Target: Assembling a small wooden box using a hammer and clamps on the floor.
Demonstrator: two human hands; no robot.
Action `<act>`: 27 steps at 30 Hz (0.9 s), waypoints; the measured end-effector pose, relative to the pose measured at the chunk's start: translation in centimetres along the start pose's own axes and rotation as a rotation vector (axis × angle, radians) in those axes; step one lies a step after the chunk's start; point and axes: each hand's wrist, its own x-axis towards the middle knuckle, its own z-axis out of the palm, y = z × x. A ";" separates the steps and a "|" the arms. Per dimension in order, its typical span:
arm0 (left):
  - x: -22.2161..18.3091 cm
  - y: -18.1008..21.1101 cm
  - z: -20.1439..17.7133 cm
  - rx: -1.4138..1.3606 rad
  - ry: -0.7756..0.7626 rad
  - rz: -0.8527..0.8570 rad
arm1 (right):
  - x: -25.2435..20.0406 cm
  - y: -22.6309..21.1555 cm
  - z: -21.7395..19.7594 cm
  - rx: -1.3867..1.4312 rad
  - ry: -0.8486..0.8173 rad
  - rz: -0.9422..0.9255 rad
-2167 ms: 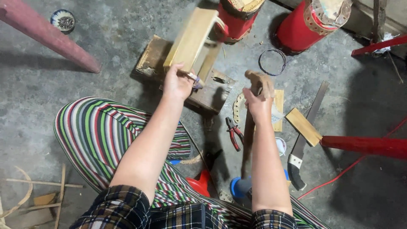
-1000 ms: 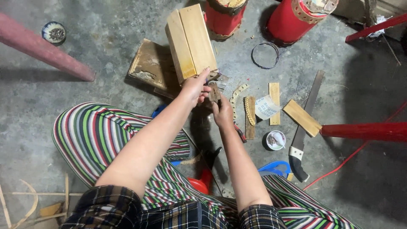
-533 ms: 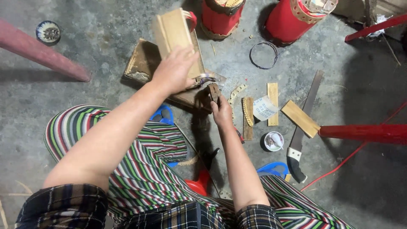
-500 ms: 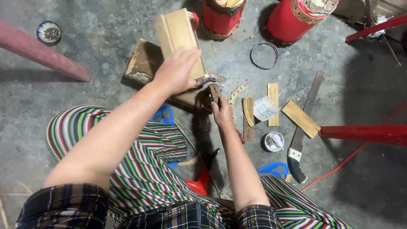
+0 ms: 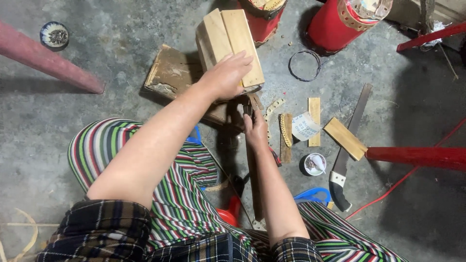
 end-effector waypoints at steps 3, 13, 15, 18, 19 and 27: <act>0.4 -0.2 0.1 -0.026 -0.005 0.013 | 0.1 -0.6 0.5 -0.099 0.048 -0.116; 1.2 -1.1 2.1 -0.039 0.004 0.062 | 0.5 0.2 2.3 -0.312 0.183 -0.309; 1.1 -1.1 1.9 -0.028 0.016 0.067 | 0.1 -1.6 1.8 -0.252 0.212 -0.290; 1.5 -1.5 2.9 -0.036 0.017 0.064 | 0.3 0.7 1.9 -0.208 0.205 -0.285; 1.6 -1.5 3.0 -0.036 0.019 0.063 | 0.4 2.4 2.1 -0.208 0.204 -0.287; 1.3 -0.7 2.7 0.017 0.044 0.050 | 1.0 3.2 3.7 -0.169 0.196 -0.347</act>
